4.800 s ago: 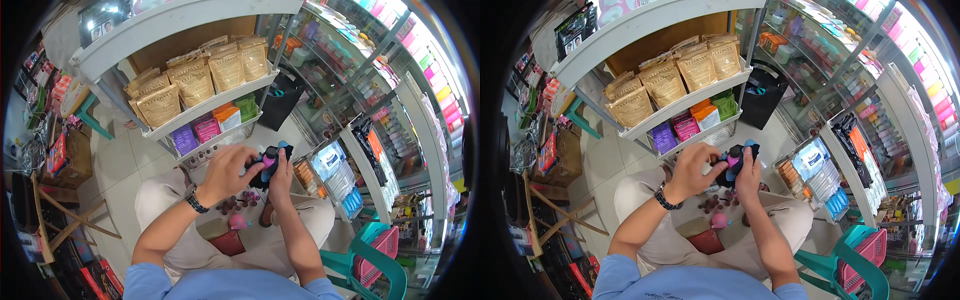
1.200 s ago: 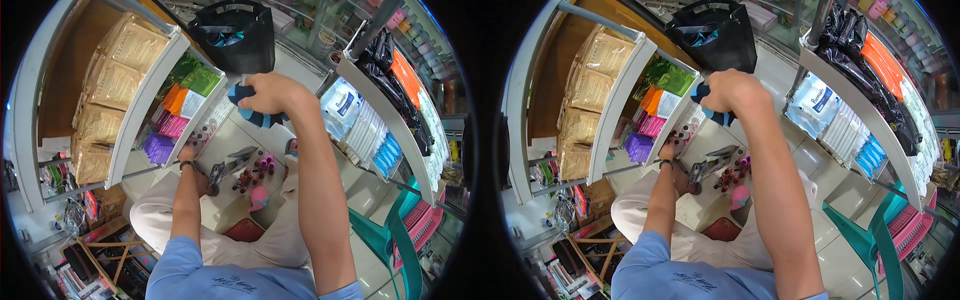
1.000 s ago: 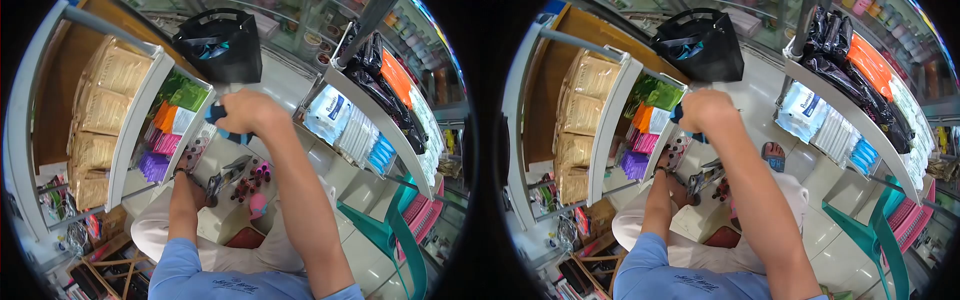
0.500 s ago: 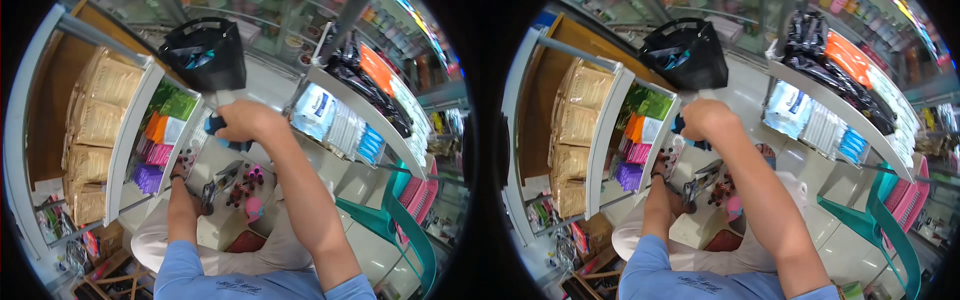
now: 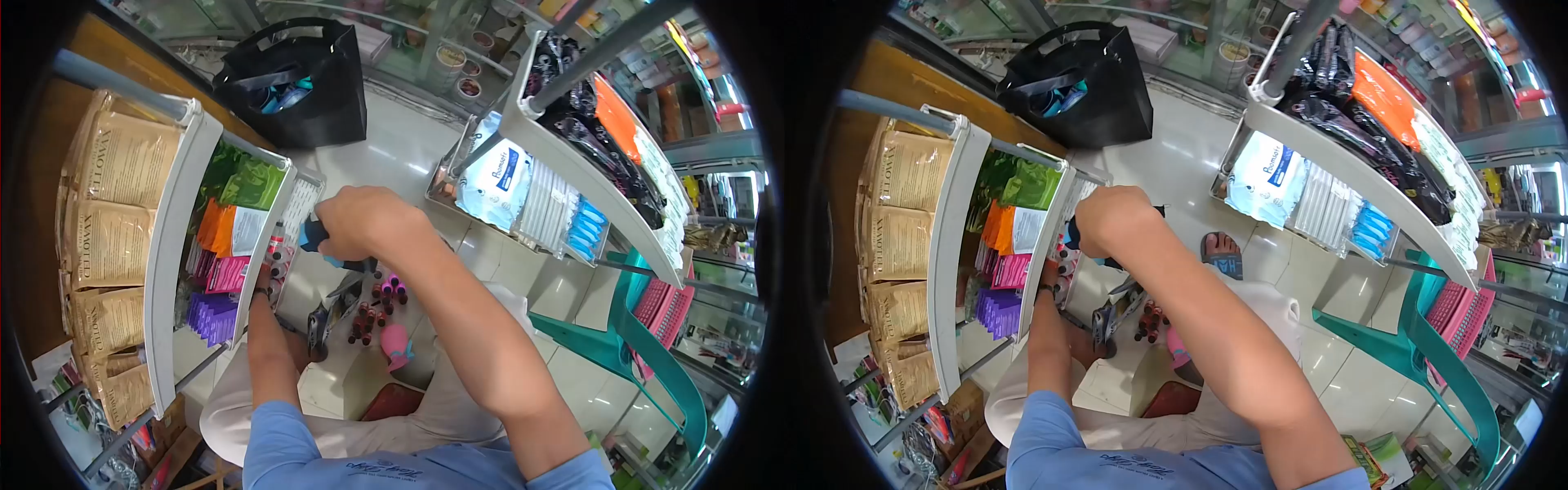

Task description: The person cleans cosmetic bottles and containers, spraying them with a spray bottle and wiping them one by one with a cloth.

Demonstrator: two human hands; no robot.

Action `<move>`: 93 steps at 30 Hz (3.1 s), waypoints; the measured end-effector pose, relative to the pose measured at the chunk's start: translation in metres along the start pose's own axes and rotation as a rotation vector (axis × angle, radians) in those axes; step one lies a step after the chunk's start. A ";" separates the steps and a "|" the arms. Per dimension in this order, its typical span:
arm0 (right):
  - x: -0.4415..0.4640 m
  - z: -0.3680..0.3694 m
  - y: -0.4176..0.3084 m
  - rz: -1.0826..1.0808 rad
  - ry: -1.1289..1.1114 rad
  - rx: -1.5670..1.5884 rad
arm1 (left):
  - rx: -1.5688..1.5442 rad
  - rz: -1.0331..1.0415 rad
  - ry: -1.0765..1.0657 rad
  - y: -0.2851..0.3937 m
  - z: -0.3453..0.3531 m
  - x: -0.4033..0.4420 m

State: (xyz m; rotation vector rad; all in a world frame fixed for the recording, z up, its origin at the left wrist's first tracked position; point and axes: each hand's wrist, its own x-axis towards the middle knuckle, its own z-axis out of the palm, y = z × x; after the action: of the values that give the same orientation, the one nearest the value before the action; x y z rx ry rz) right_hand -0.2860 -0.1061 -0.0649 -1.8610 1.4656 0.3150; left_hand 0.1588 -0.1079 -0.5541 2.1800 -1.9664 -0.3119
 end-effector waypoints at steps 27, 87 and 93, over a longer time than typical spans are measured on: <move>-0.046 -0.014 0.032 -0.022 0.082 0.002 | 0.014 -0.147 -0.002 0.127 -0.123 -0.117; -0.063 0.073 -0.119 -0.341 0.723 1.445 | -0.615 0.477 0.384 0.330 -0.464 -0.201; -0.059 0.069 -0.114 -0.323 0.761 1.685 | -0.824 0.386 0.205 0.334 -0.448 -0.199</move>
State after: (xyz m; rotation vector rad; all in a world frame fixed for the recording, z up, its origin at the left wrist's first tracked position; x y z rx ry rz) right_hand -0.1839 -0.0071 -0.0336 -0.6600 1.0444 -1.4747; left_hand -0.0541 0.0557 -0.0256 1.2455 -1.6677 -0.6568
